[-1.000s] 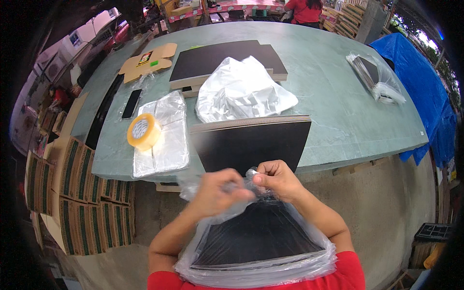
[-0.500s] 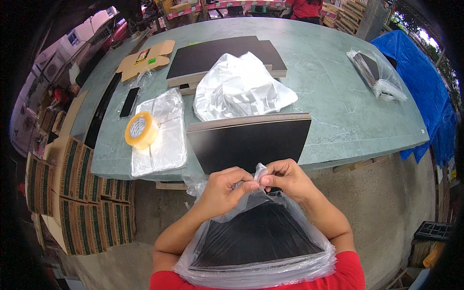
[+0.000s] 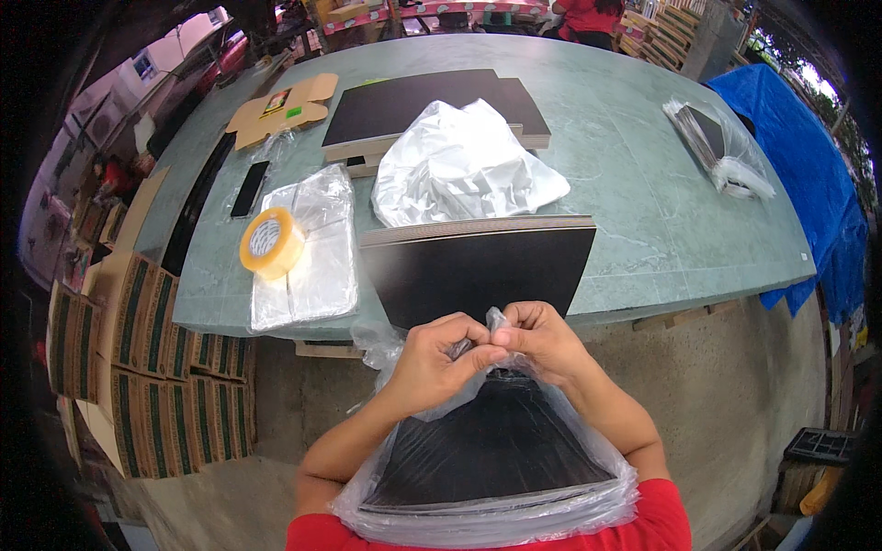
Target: The person wraps individual black panels in plastic bags, lining them up in a larger plastic container.
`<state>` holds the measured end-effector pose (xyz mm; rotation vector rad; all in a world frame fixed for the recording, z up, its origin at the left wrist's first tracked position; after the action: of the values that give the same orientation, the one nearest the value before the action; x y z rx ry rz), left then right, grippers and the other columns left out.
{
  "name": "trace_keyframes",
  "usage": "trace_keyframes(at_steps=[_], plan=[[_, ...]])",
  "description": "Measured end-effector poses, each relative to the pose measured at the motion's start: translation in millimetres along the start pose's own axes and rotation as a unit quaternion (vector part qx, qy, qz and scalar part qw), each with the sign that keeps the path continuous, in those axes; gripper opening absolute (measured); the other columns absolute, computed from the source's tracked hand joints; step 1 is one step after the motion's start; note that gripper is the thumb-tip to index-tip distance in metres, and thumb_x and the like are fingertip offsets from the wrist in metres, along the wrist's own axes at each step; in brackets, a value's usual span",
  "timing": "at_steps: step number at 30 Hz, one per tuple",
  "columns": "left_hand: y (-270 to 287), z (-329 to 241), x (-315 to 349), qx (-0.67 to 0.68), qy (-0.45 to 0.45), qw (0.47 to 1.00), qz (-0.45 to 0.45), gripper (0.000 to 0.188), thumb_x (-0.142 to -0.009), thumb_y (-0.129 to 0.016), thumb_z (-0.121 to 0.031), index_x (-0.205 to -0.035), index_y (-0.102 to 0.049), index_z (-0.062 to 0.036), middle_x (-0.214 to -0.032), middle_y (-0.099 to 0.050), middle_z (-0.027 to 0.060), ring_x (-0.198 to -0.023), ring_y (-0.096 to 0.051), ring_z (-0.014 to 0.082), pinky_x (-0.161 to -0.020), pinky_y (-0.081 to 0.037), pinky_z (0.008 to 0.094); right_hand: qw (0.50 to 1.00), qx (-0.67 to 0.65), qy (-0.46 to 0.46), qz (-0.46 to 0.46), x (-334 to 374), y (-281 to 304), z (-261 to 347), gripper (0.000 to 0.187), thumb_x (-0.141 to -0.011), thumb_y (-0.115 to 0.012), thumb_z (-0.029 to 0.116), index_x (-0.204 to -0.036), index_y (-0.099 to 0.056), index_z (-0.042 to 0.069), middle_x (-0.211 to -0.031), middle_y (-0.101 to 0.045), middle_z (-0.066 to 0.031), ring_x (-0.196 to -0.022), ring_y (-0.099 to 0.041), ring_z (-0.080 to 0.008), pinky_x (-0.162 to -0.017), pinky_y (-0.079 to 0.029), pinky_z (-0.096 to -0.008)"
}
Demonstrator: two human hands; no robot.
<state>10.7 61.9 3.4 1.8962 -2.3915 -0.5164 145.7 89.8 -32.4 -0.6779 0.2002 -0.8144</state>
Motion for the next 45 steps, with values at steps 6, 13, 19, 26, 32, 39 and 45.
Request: trace_keyframes(at_steps=[6, 13, 19, 26, 32, 39, 45], plan=[[134, 90, 46, -0.126, 0.180, 0.950, -0.224, 0.014, -0.078, -0.054, -0.014, -0.079, -0.059, -0.0007, -0.072, -0.056, 0.0024, -0.064, -0.051, 0.0098, -0.061, -0.042, 0.0238, 0.997, -0.080, 0.012, -0.022, 13, 16, 16, 0.015, -0.074, -0.064, 0.015, -0.075, -0.056, 0.003, -0.074, -0.056, -0.0062, -0.067, -0.053, -0.0116, -0.060, -0.043, -0.0231], [-13, -1, 17, -0.141, 0.061, 0.954, 0.259, 0.031, -0.075, -0.061, -0.029, -0.087, -0.054, -0.0011, -0.076, -0.056, 0.0195, -0.069, -0.056, 0.0367, -0.059, -0.044, 0.0354, 0.918, 0.244, 0.308, -0.053, 11, -34, 55, 0.009, -0.073, -0.062, 0.008, -0.079, -0.057, 0.002, -0.094, -0.052, -0.0103, -0.084, -0.050, -0.0128, -0.076, -0.039, -0.0257], [13, -11, 0, 0.210, 0.044, 0.976, 0.031, 0.014, -0.080, -0.057, -0.017, -0.080, -0.055, -0.0031, -0.072, -0.055, -0.0012, -0.068, -0.049, 0.0041, -0.058, -0.040, 0.0201, 0.920, 0.370, 0.123, -0.037, 1, -18, 44, 0.025, -0.079, -0.056, 0.028, -0.079, -0.056, 0.003, -0.072, -0.057, -0.0042, -0.071, -0.055, -0.0131, -0.064, -0.043, -0.0250], [19, -17, -18, 0.390, 0.054, 0.904, 0.165, 0.013, -0.081, -0.054, -0.012, -0.088, -0.057, -0.0021, -0.071, -0.056, 0.0001, -0.064, -0.053, 0.0079, -0.060, -0.044, 0.0229, 0.861, 0.400, 0.001, 0.314, 16, -46, 1, 0.025, -0.081, -0.053, 0.024, -0.085, -0.056, 0.000, -0.078, -0.055, -0.0096, -0.075, -0.054, -0.0177, -0.067, -0.043, -0.0302], [50, 12, -1, 0.103, 0.120, 0.912, 0.378, 0.014, -0.076, -0.058, -0.011, -0.077, -0.064, 0.0008, -0.074, -0.062, 0.0065, -0.069, -0.057, 0.0115, -0.063, -0.045, 0.0258, 0.834, 0.400, 0.013, 0.378, 31, 27, 18, 0.043, -0.078, -0.057, 0.027, -0.108, -0.048, -0.002, -0.102, -0.055, -0.0136, -0.099, -0.050, -0.0192, -0.087, -0.038, -0.0324], [15, -32, 25, 0.000, 0.142, 0.782, 0.606, 0.024, -0.079, -0.054, -0.019, -0.066, -0.056, 0.0014, -0.065, -0.058, 0.0146, -0.067, -0.060, 0.0283, -0.059, -0.046, 0.0332, 0.425, 0.826, -0.256, 0.266, 36, 36, 9, 0.030, -0.070, -0.062, 0.028, -0.084, -0.062, 0.001, -0.086, -0.061, -0.0135, -0.088, -0.057, -0.0277, -0.072, -0.045, -0.0399], [-5, -32, 44, -0.508, -0.201, 0.748, 0.377, 0.010, -0.066, -0.051, -0.012, -0.075, -0.051, -0.0066, -0.074, -0.054, 0.0109, -0.082, -0.057, 0.0190, -0.051, -0.048, 0.0294, 0.257, 0.954, -0.139, 0.071, 34, 15, 46, 0.024, -0.074, -0.052, 0.022, -0.089, -0.064, 0.009, -0.097, -0.059, -0.0130, -0.102, -0.051, -0.0247, -0.094, -0.025, -0.0565]])
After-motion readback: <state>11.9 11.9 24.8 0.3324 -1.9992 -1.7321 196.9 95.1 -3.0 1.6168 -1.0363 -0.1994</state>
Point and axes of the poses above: each hand's wrist, its own x-axis away from the middle knuckle, its own y-axis out of the back of the hand, z = x × y, the point moved 4 cm from there along -x, towards the middle knuckle
